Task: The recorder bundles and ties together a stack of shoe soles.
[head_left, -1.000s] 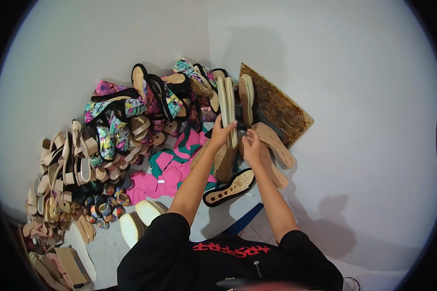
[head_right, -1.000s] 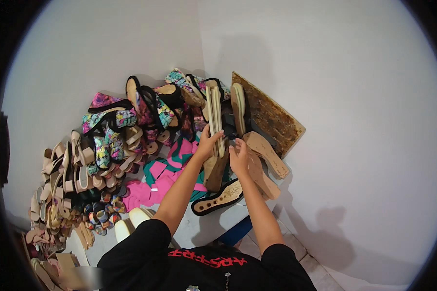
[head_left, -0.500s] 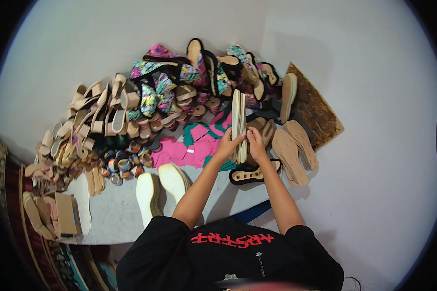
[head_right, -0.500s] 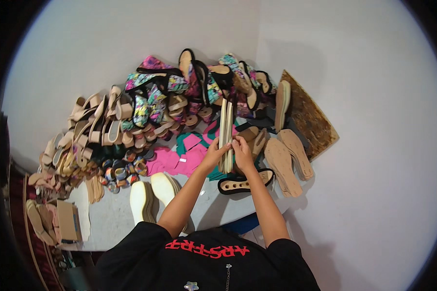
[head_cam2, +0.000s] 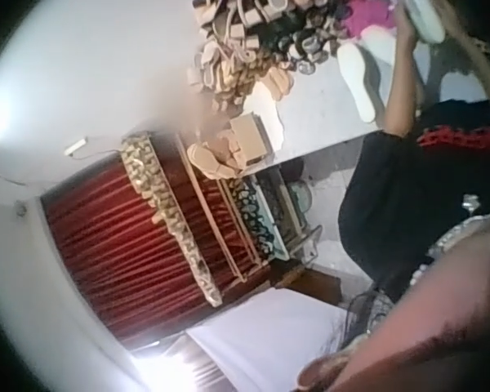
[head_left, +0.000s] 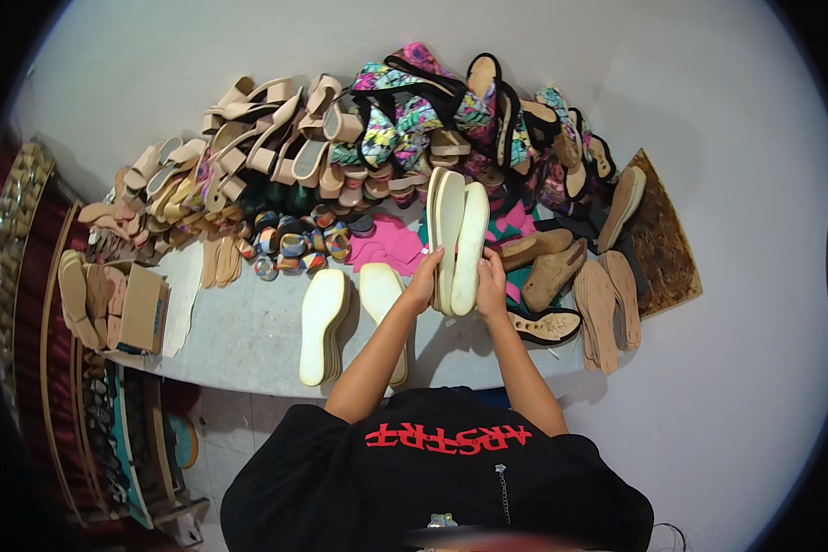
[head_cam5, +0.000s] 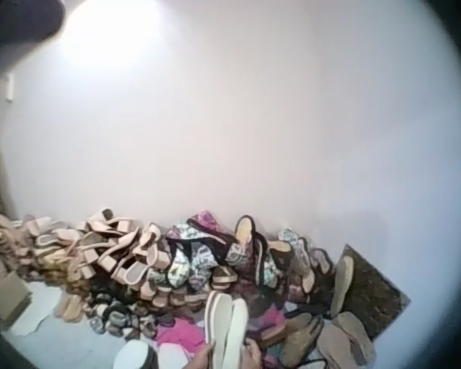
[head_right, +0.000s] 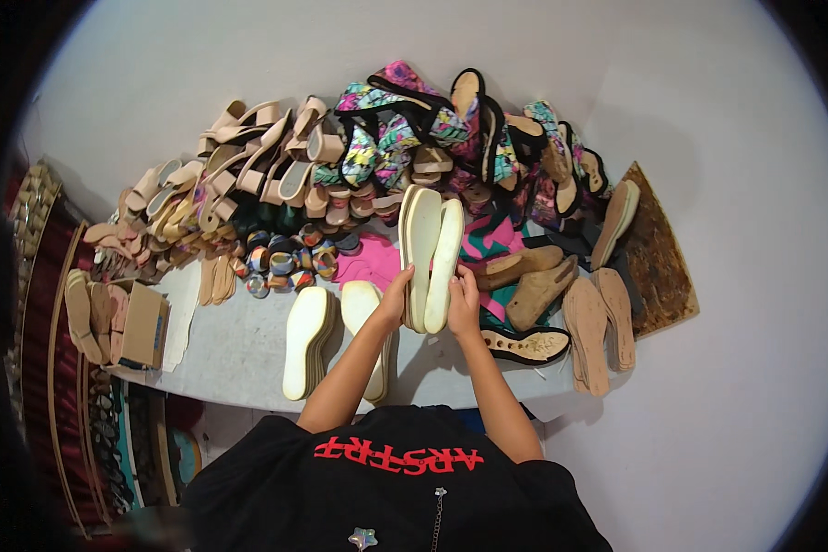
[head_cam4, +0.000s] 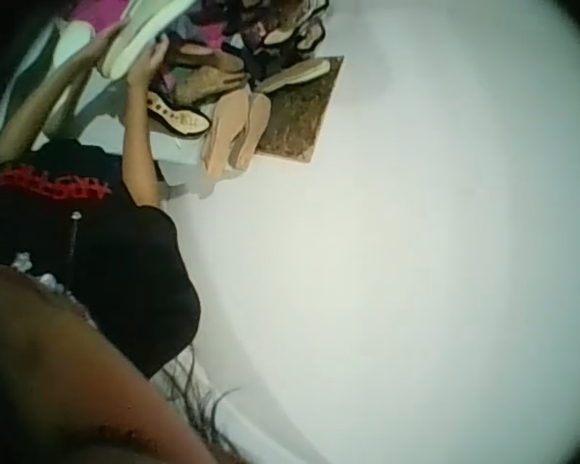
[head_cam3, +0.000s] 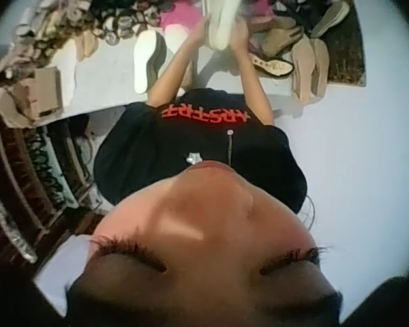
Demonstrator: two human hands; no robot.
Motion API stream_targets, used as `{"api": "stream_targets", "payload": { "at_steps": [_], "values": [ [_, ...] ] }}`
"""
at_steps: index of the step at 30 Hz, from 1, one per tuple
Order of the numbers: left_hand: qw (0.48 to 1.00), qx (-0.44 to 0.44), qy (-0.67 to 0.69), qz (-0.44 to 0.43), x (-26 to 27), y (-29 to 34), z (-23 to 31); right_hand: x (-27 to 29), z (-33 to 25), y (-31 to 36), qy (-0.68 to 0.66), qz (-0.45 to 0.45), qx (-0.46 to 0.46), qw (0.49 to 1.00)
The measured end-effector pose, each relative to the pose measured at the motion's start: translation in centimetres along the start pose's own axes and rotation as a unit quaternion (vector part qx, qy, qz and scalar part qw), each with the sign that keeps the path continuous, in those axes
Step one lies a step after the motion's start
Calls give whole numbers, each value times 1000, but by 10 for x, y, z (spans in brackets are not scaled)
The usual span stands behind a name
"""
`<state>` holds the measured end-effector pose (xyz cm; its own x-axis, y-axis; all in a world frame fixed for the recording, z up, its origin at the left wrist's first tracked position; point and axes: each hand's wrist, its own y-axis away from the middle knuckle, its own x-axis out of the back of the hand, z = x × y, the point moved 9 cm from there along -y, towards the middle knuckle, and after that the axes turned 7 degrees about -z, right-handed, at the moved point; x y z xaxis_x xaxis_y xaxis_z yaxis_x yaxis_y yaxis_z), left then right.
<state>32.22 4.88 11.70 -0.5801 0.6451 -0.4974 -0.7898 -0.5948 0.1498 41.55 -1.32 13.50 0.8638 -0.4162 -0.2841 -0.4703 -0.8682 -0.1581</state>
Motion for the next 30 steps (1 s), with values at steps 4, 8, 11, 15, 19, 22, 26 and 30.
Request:
{"api": "stream_targets", "payload": {
  "at_steps": [4, 8, 11, 15, 19, 22, 26, 30],
  "values": [
    [999, -24, 17, 46, 25, 18, 10, -23, 9, 2, -38, -25, -20, 999],
    [995, -70, -41, 65, 44, 40, 35, -38, 24, 5, -76, -11, -45, 996],
    [993, -83, -51, 73, 56, 57, 47, -49, 33, 5, -75, -21, -61, 995],
    [989, -83, -81, 89, 78, 79, 57, -56, 33, 14, 30, 10, -42, 999],
    [992, -72, -50, 89, 93, 107, 63, -47, 43, 34, 124, 86, -22, 988],
    [990, -97, 6, 105, 130, 126, 63, -65, 31, 51, 216, 83, -42, 972],
    [984, -125, -12, 126, 152, 159, 78, -99, 19, 77, 351, 27, -49, 935],
    [980, -108, -26, 166, 178, 186, 74, -122, 30, 97, 457, 23, -48, 888]
  ]
}}
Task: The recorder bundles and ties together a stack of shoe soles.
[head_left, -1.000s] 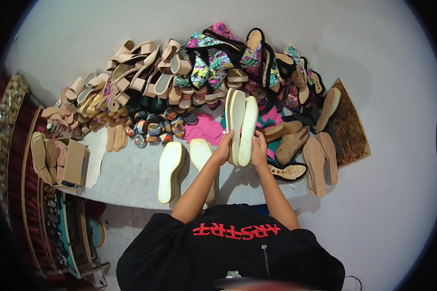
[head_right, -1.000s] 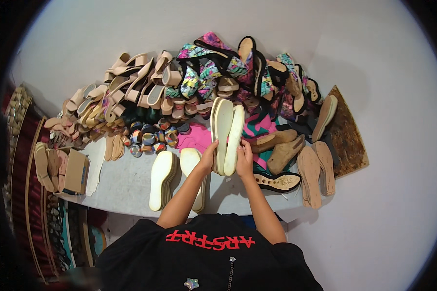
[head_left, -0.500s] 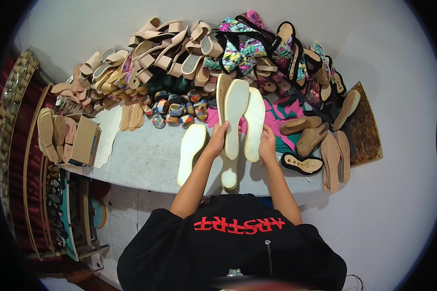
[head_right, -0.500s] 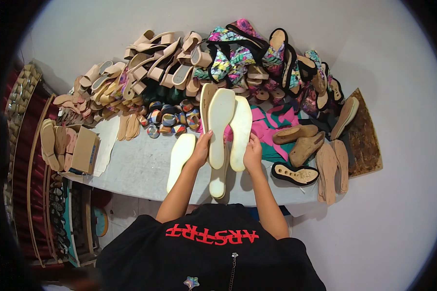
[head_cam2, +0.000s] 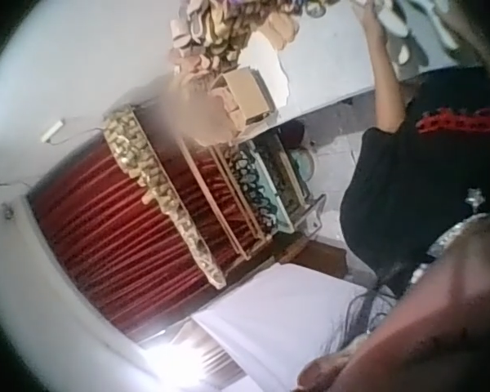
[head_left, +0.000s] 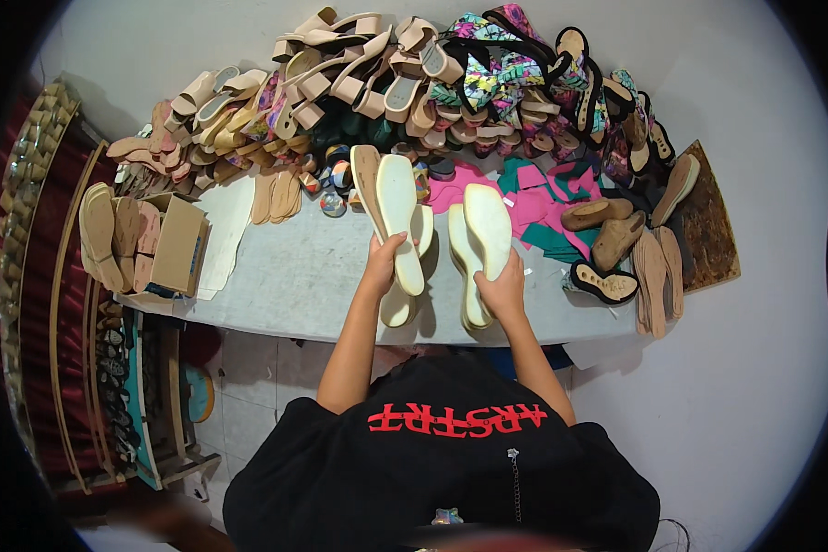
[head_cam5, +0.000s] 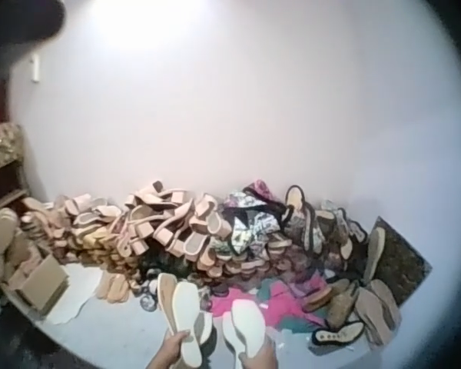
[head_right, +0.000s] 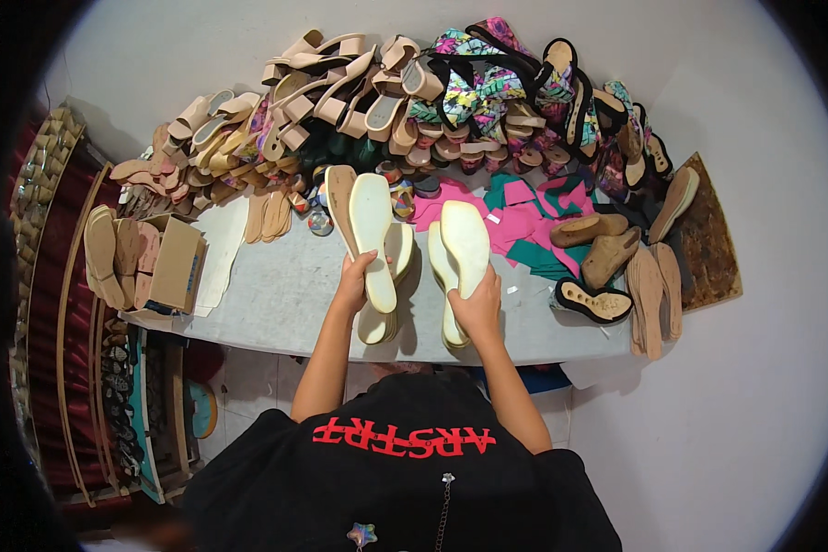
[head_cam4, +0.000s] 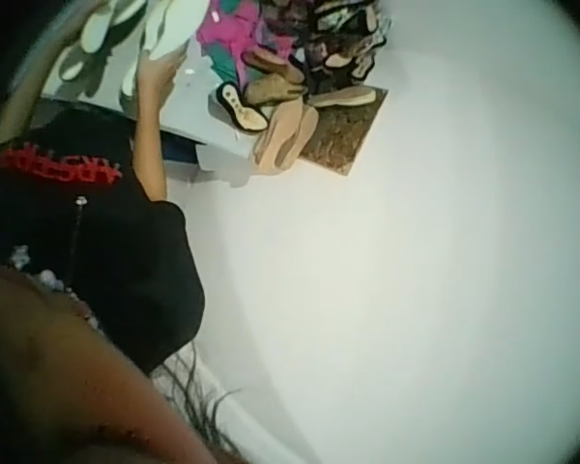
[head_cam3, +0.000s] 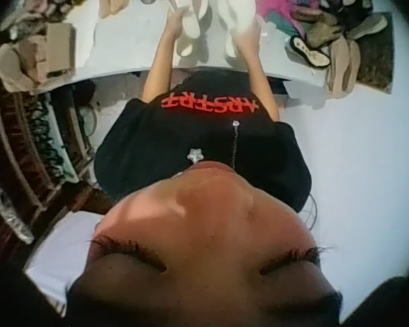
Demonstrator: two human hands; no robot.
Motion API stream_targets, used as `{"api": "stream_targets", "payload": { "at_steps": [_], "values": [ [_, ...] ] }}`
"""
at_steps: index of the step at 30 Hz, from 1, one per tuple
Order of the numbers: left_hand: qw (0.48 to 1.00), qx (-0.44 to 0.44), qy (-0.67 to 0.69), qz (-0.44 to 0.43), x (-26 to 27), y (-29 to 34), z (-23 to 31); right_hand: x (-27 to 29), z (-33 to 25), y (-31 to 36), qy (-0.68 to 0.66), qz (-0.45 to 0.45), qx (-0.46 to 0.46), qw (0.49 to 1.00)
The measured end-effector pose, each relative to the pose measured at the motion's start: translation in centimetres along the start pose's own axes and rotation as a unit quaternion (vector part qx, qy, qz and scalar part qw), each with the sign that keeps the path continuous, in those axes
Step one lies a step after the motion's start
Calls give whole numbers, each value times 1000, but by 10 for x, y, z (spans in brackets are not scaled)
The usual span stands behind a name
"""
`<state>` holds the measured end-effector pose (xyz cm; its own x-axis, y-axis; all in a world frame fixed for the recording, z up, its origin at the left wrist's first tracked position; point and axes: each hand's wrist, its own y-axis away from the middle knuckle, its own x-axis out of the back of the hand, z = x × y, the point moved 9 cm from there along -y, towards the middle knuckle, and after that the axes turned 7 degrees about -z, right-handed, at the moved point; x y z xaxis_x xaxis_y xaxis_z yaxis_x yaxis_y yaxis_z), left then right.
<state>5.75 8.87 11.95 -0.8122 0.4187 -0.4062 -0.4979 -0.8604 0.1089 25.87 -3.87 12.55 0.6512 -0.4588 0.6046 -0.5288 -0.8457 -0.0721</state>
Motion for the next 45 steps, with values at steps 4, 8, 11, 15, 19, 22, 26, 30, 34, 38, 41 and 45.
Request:
{"api": "stream_targets", "payload": {
  "at_steps": [4, 8, 11, 15, 19, 22, 26, 30, 34, 38, 41, 45],
  "values": [
    [999, -11, -11, 36, 29, 7, -8, -14, -3, 12, 90, 16, -1, 996],
    [999, -5, -41, 35, 31, 17, 1, -23, 6, 13, 124, 9, -9, 992],
    [997, 4, -63, 36, 34, 24, 5, -24, 6, 13, 134, 6, -18, 991],
    [996, 8, -74, 41, 42, 28, 4, -28, 5, 14, 132, -1, -20, 991],
    [997, 10, -57, 47, 50, 28, 0, -33, 7, 16, 146, -3, -25, 989],
    [999, 11, -7, 52, 56, 27, -4, -35, 7, 16, 154, -14, -41, 987],
    [998, 16, -8, 58, 53, 30, 0, -33, 8, 15, 157, -25, -44, 986],
    [998, 22, -1, 65, 52, 33, 0, -36, 13, 15, 164, -41, -51, 984],
    [998, 18, 2, 62, 54, 32, -4, -37, 12, 17, 174, -51, -60, 981],
    [998, 24, 6, 62, 55, 33, -8, -38, 12, 17, 173, -58, -65, 981],
    [998, 29, 8, 61, 53, 35, -7, -40, 16, 16, 170, -59, -68, 981],
    [999, 19, 14, 48, 52, 34, -4, -43, 26, 11, 150, -68, -63, 984]
  ]
}}
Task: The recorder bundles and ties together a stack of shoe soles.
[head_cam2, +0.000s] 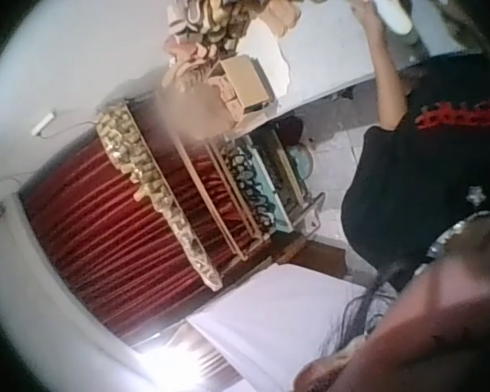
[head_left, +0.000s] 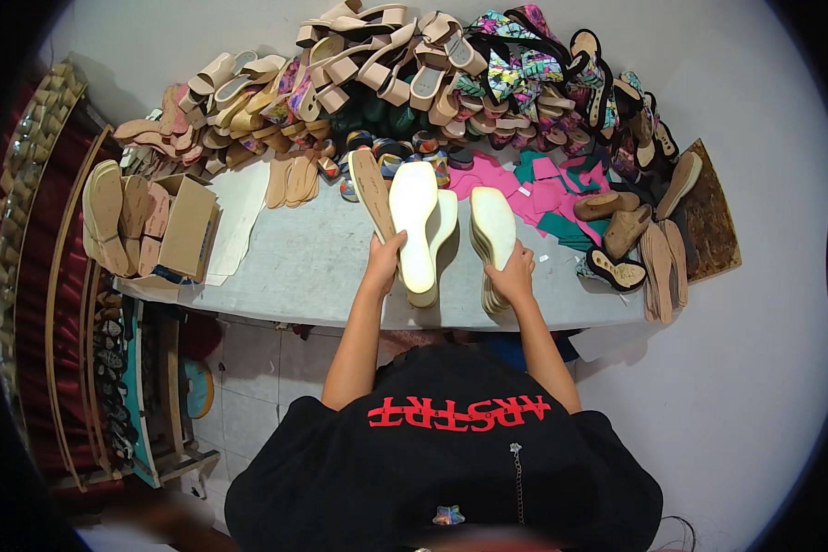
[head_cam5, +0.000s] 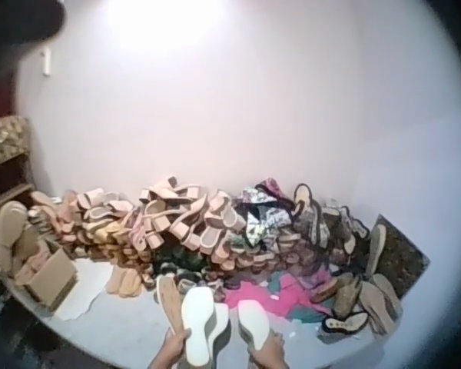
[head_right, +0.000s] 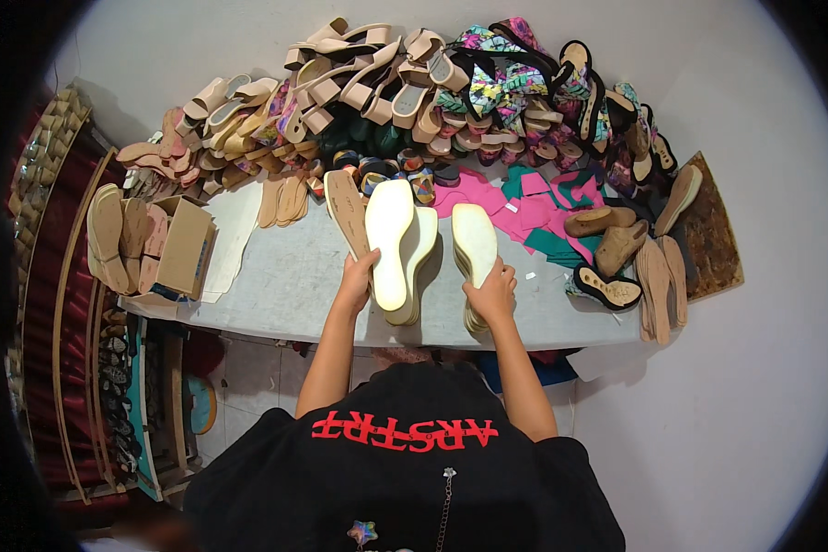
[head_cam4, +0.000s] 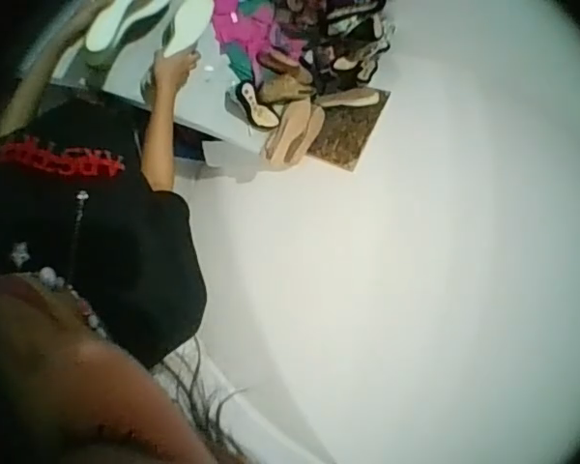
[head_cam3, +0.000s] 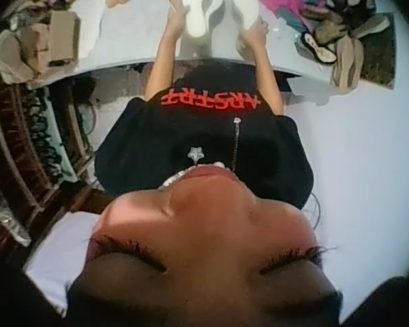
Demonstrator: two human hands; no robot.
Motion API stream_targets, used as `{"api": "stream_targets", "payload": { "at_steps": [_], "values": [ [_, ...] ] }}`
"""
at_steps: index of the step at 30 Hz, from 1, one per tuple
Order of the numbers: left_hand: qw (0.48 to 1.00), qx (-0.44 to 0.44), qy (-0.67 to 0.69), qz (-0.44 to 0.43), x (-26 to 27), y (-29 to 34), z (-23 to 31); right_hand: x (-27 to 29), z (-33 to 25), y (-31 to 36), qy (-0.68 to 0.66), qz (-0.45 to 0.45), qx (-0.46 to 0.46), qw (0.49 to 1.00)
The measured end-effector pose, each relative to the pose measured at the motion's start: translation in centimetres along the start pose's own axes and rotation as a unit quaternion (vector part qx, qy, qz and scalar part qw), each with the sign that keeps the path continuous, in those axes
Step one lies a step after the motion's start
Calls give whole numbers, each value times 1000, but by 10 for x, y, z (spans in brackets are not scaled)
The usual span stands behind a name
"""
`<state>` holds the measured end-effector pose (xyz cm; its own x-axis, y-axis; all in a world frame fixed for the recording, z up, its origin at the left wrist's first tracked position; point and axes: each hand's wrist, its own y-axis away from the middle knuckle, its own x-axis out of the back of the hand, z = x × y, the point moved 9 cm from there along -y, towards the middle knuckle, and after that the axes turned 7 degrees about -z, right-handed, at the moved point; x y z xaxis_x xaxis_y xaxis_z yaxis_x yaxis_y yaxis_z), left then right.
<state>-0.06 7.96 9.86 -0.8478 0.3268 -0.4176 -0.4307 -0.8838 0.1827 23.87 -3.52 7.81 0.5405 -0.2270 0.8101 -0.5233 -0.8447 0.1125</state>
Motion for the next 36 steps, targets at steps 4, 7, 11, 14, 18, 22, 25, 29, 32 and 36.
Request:
{"api": "stream_targets", "payload": {
  "at_steps": [4, 7, 11, 14, 18, 22, 25, 29, 32, 36],
  "values": [
    [1000, 1, -1, 0, 3, -1, 0, 0, 4, -6, -13, -9, 2, 1000],
    [1000, -1, 4, -1, 4, -3, -1, 0, 4, -5, -17, -3, 8, 1000],
    [1000, -2, 8, 5, 3, 0, 2, 4, -3, 4, -17, -19, -20, 999],
    [1000, -8, 6, -1, 0, 1, 3, 22, -20, 13, 48, 82, 24, 995],
    [1000, 19, 0, -8, -3, 4, 0, 50, -74, 27, 40, 230, 195, 952],
    [999, 24, -20, -19, -11, 5, -3, -11, -98, 11, -335, -155, 155, 916],
    [999, 18, -31, -29, -14, 6, -4, -32, -117, 23, -446, -246, 100, 855],
    [995, 3, -99, 33, 0, 9, 9, -54, -98, 9, -400, -224, 90, 884],
    [985, 15, -152, 83, 24, 10, 17, -65, -86, 4, -334, -204, 96, 915],
    [993, 7, -38, 115, 44, 12, 19, -71, -83, 7, -325, -197, 84, 921]
  ]
}}
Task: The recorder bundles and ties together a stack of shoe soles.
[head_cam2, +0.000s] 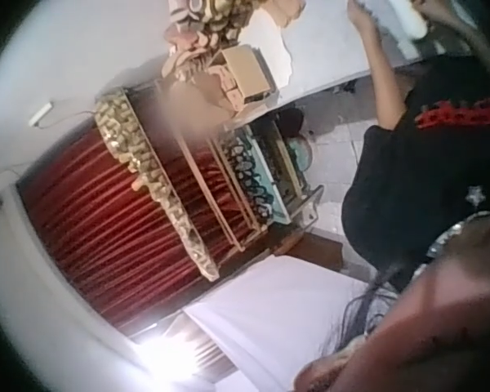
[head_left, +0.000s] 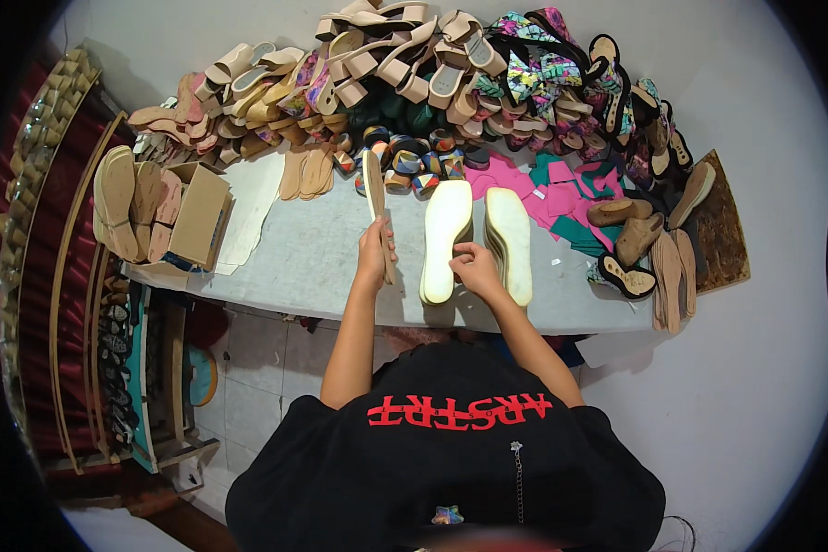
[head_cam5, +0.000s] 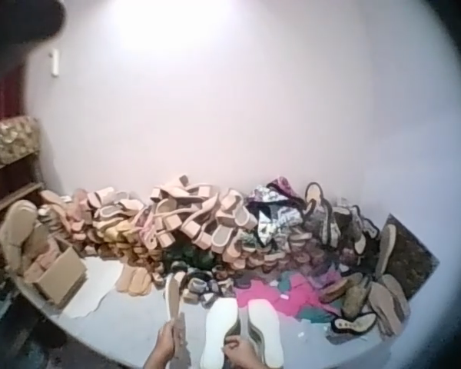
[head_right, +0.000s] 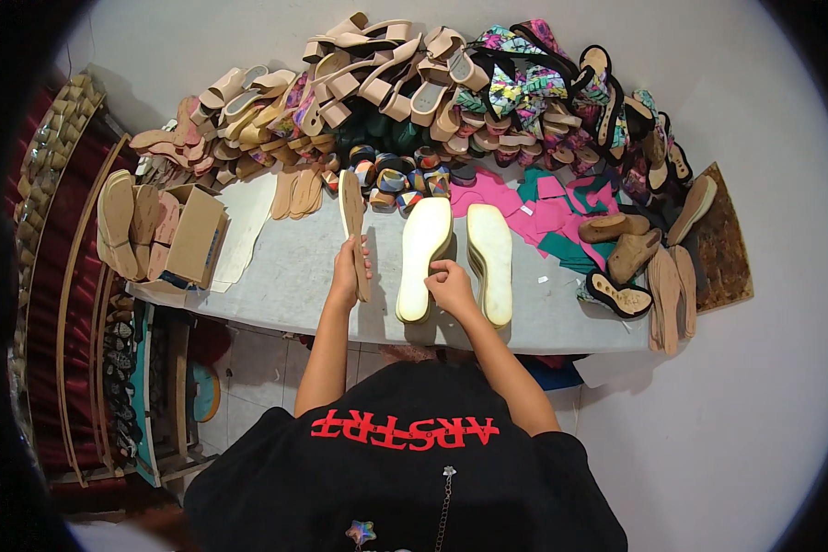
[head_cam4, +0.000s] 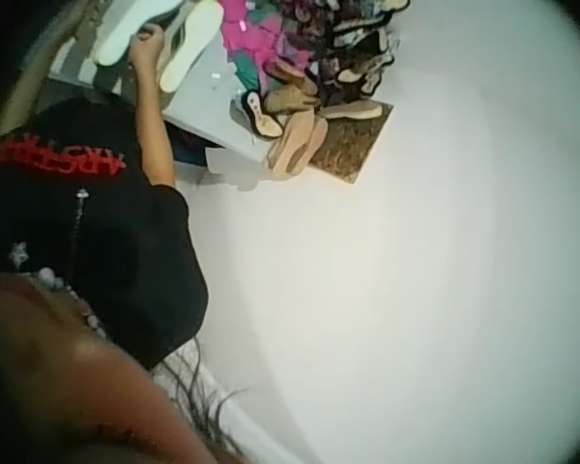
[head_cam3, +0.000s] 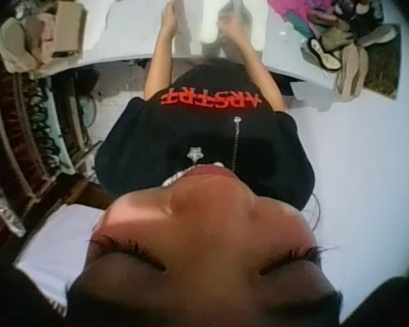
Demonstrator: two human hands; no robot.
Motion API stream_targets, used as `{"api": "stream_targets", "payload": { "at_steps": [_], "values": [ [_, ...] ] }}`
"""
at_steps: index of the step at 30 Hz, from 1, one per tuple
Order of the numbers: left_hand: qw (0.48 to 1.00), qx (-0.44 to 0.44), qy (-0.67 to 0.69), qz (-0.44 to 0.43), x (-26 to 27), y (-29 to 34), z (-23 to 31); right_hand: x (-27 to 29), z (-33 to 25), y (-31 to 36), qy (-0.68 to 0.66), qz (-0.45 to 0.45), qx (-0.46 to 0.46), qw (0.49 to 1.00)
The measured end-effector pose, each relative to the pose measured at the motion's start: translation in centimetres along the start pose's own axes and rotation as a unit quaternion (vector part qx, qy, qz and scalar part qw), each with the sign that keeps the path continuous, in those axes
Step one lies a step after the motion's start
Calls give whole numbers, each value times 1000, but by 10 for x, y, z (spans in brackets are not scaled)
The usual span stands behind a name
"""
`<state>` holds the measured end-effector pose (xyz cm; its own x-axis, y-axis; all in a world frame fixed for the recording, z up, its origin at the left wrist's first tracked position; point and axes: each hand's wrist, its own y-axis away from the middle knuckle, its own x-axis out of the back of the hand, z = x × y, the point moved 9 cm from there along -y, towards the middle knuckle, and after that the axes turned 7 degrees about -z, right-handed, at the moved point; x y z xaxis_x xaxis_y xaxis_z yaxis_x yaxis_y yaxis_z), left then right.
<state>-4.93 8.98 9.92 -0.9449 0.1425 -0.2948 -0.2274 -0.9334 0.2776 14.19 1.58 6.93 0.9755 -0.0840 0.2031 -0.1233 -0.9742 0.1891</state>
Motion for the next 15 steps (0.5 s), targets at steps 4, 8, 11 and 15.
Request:
{"api": "stream_targets", "payload": {
  "at_steps": [4, 8, 11, 15],
  "values": [
    [999, -13, -32, 16, 7, 0, -1, -3, 4, 4, -31, 18, -39, 999],
    [998, 13, -55, -24, -5, 4, -4, 0, 1, 2, 1, 21, -28, 999],
    [996, 4, -77, -46, -15, 5, 0, -1, 3, 1, 12, 10, -38, 999],
    [988, -4, -148, -51, -26, 6, 2, 3, -4, 6, 15, 35, -24, 999]
  ]
}}
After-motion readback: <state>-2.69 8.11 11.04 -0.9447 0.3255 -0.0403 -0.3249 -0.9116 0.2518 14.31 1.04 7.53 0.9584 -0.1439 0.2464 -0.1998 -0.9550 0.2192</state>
